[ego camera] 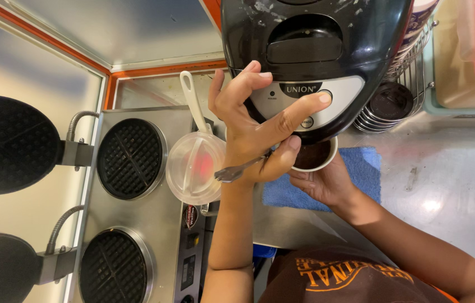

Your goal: The person stirs a dark beverage in a cup with a fork, dispenses hot water from a kettle into the cup, and places a lid on the cup by hand.

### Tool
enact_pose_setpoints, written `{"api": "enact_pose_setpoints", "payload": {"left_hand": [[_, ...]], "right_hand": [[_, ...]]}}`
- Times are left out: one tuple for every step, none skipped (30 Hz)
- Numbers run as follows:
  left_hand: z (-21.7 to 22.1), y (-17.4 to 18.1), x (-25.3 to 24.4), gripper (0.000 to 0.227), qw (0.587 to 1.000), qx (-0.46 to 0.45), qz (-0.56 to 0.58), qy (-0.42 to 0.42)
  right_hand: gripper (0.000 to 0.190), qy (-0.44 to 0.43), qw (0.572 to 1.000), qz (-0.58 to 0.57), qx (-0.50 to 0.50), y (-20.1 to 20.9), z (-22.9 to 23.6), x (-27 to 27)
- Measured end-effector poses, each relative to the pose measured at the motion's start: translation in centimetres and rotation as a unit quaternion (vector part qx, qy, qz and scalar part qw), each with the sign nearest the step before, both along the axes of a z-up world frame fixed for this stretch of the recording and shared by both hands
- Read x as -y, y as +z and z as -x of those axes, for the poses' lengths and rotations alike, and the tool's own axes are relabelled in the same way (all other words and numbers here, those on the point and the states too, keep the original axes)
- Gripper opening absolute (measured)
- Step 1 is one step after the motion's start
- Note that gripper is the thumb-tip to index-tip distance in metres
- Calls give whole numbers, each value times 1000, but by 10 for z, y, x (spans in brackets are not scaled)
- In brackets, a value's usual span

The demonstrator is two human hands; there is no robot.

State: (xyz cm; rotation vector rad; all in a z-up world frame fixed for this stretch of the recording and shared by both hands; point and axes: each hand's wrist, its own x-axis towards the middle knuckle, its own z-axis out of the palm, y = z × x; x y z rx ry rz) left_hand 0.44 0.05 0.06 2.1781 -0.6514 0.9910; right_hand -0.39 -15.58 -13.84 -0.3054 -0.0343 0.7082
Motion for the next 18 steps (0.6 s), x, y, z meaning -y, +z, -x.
{"api": "enact_pose_setpoints", "payload": {"left_hand": [[0, -1, 0, 44, 1000, -1, 1, 2], [0, -1, 0, 45, 1000, 0, 2, 3], [0, -1, 0, 45, 1000, 0, 2, 3], [0, -1, 1, 45, 1000, 1, 2, 4], [1, -1, 1, 45, 1000, -2, 3, 5], [1, -1, 1, 45, 1000, -3, 3, 6], [1, 0, 1, 45, 1000, -5, 3, 7], [1, 1, 1, 46, 1000, -4, -2, 9], [2, 2, 1, 46, 1000, -3, -4, 10], [4, 3, 1, 47, 1000, -2, -6, 11], [8, 4, 0, 47, 1000, -20, -7, 11], [11, 6, -2, 48, 1000, -27, -9, 11], [14, 7, -3, 48, 999, -35, -8, 11], [15, 8, -5, 48, 999, -34, 8, -2], [19, 7, -5, 49, 999, -34, 16, -7], [24, 6, -5, 50, 999, -33, 24, -12], [33, 2, -1, 60, 993, -76, 91, 11], [38, -3, 2, 66, 987, -97, 124, 24]], "right_hand": [[52, 0, 1000, 0, 0, 1, 0, 0], [52, 6, 1000, -14, 0, 1, 0, -1], [53, 12, 1000, -28, 0, 1, 0, -1], [53, 11, 1000, -28, 0, 1, 0, -1], [53, 14, 999, -32, -1, 1, 0, -1], [53, 16, 999, -35, -3, 1, 0, -1], [53, 16, 999, -35, -3, 0, 0, -1], [53, 17, 999, -32, -6, 0, 1, -1], [53, 18, 999, -29, -8, 0, 1, -1], [53, 18, 999, -29, -8, 0, 1, -1], [53, 22, 999, -31, -1, -1, 2, -1], [54, 26, 999, -34, 6, -1, 2, -1], [54, 26, 999, -33, 8, 0, 2, -1], [51, 27, 999, -47, 5, 2, 2, -1], [49, 30, 998, -60, 2, 4, 3, -2], [49, 31, 998, -60, 2, 5, 3, -2], [54, 35, 998, -50, 1, 6, 3, -3], [60, 40, 998, -41, 0, 6, 3, -4]]}}
